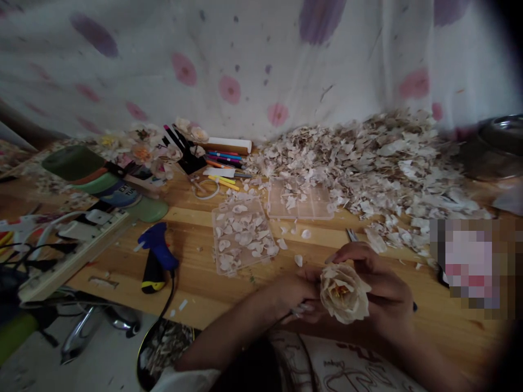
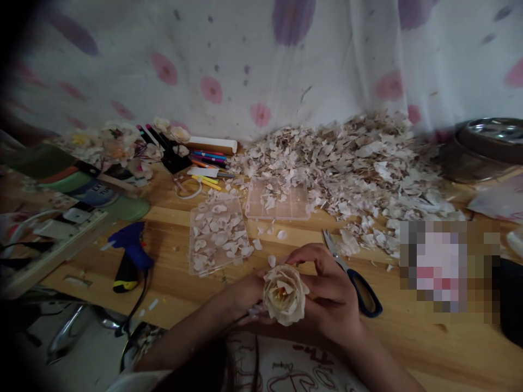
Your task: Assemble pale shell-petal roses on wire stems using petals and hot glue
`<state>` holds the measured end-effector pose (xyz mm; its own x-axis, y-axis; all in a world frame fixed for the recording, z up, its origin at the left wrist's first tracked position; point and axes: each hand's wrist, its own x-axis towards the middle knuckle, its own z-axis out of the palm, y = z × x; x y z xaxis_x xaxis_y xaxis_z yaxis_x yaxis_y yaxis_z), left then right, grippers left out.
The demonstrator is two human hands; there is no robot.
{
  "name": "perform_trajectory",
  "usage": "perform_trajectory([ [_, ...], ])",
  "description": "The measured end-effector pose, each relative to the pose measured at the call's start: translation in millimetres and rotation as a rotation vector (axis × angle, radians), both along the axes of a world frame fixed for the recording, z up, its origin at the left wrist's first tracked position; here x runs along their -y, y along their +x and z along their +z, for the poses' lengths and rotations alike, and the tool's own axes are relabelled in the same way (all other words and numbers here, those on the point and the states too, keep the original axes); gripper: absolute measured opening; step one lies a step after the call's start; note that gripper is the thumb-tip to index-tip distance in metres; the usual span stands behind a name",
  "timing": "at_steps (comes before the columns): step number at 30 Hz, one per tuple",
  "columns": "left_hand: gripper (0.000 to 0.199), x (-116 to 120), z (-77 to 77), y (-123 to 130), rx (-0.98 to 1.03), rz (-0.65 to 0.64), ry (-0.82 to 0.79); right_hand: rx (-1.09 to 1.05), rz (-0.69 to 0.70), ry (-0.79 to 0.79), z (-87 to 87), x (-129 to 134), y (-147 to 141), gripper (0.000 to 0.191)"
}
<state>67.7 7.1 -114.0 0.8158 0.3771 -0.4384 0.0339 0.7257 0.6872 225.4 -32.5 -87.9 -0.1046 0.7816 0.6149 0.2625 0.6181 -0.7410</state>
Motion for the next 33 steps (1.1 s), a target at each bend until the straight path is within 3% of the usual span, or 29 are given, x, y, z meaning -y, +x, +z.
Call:
perform_trajectory([
  [7,0.033,0.3,0.8,0.2,0.035,0.012,-0.105,-0.006,-0.048,0.027,0.9,0.0,-3.0,0.015],
  [15,0.036,1.5,8.0,4.3,0.051,0.068,-0.102,0.181,-0.260,0.139,-5.9,1.4,-4.9,0.028],
  [23,0.045,4.2,-0.6,3.7,0.010,0.111,-0.090,0.182,-0.279,0.168,-10.0,4.0,-4.2,0.015],
  [33,0.038,5.4,7.5,5.2,-0.017,0.155,-0.025,0.103,-0.263,0.131,-11.3,3.8,-6.2,0.013],
])
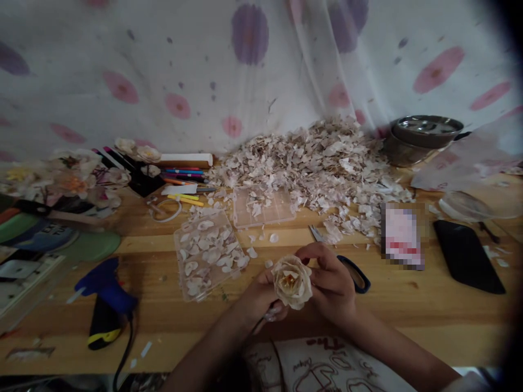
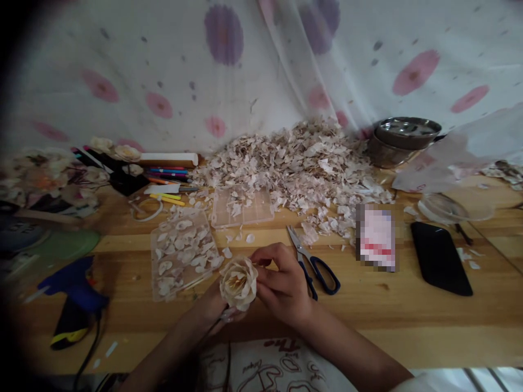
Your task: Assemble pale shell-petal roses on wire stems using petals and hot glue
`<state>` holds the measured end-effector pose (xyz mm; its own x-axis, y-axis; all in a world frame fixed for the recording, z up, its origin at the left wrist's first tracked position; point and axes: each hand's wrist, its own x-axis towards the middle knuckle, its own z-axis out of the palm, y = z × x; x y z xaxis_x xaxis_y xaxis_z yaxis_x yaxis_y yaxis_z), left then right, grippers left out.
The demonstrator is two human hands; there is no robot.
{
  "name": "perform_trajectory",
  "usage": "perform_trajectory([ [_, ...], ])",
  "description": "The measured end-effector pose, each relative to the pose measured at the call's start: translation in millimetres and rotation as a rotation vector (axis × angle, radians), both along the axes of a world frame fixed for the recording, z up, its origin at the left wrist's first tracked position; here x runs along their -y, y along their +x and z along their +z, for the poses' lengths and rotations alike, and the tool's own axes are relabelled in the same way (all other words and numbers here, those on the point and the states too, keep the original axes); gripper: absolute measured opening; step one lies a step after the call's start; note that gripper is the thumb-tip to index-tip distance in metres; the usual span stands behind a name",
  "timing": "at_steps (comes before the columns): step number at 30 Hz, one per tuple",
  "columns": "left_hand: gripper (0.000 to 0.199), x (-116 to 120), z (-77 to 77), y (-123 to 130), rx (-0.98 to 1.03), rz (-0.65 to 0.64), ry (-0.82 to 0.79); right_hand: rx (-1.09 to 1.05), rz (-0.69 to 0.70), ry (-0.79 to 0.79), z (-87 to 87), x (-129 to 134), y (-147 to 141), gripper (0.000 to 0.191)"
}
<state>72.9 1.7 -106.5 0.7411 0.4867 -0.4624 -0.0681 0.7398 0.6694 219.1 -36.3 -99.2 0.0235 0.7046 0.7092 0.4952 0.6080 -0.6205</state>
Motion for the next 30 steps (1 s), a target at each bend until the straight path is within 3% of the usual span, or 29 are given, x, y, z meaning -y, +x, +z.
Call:
perform_trajectory([
  [6,0.040,-0.5,-1.9,1.1,-0.010,0.008,0.001,-0.018,0.030,-0.008,2.4,0.1,-1.4,0.022],
  [12,0.043,-2.8,2.9,3.9,-0.030,0.001,-0.017,-0.002,-0.017,0.003,-7.4,0.4,1.0,0.029],
  [23,0.034,-3.2,3.7,3.0,-0.016,0.162,0.046,0.183,-0.162,0.039,-5.0,-1.4,3.6,0.030],
  [30,0.039,-5.8,13.8,-1.8,-0.003,0.227,0.017,0.031,-0.084,0.058,4.2,-0.8,1.4,0.028],
])
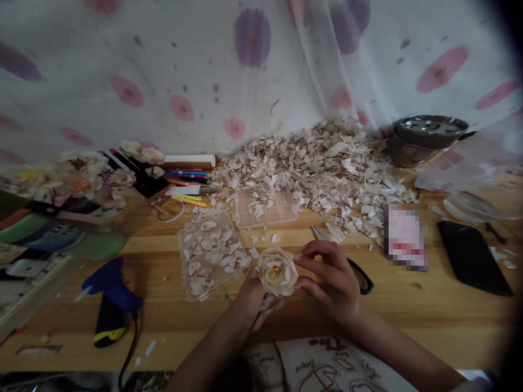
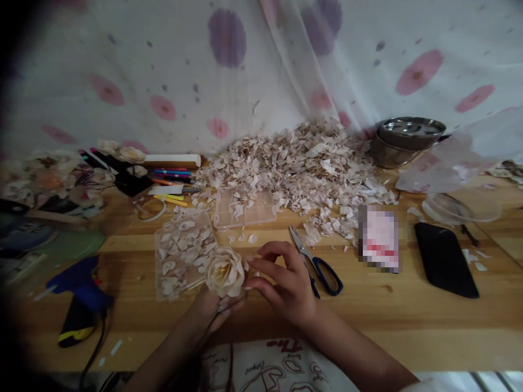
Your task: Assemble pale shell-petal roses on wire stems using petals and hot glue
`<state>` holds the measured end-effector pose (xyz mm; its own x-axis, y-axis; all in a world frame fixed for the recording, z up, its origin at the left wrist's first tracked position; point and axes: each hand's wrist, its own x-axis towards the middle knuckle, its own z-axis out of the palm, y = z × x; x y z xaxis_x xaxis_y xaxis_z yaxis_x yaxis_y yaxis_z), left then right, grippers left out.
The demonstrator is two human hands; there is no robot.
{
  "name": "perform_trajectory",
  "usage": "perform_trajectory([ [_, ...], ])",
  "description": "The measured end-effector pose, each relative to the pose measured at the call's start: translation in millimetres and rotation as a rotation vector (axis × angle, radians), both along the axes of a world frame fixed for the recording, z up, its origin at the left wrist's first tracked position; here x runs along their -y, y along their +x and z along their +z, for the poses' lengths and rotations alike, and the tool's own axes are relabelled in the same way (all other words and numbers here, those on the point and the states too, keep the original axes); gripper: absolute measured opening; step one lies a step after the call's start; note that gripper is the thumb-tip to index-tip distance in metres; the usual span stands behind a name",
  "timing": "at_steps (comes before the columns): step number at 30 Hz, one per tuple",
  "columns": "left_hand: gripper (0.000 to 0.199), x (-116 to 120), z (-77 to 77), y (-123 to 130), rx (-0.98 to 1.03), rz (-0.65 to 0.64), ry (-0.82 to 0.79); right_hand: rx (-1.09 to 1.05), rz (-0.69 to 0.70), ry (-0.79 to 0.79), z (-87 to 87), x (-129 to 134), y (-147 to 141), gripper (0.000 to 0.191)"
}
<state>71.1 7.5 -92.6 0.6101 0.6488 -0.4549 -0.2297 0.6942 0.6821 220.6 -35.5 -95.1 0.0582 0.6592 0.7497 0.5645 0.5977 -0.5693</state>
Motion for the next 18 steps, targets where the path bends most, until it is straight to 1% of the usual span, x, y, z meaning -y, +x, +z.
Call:
perform_trajectory([
  [3,0.041,-1.9,4.4,-1.2,0.030,-0.012,-0.019,-0.066,-0.016,-0.028,2.0,2.8,0.7,0.023],
  [5,0.042,-2.9,5.4,-1.4,0.053,-0.015,-0.018,-0.132,-0.042,-0.048,0.8,4.2,1.6,0.023],
  [7,0.041,-3.8,4.6,-1.6,0.068,-0.019,-0.012,-0.250,-0.040,-0.083,-1.7,4.7,2.2,0.021],
  [11,0.039,-6.2,-0.5,-2.5,0.068,0.008,0.026,-0.508,0.010,-0.202,-5.2,3.2,1.5,0.013],
  [15,0.037,-9.4,-6.6,-2.3,0.002,0.038,0.110,-0.600,0.033,-0.269,-5.7,0.3,-0.1,0.018],
  [18,0.036,-12.2,-12.6,-0.3,-0.107,0.043,0.206,-0.650,0.062,-0.279,-6.2,0.6,-0.8,0.021],
])
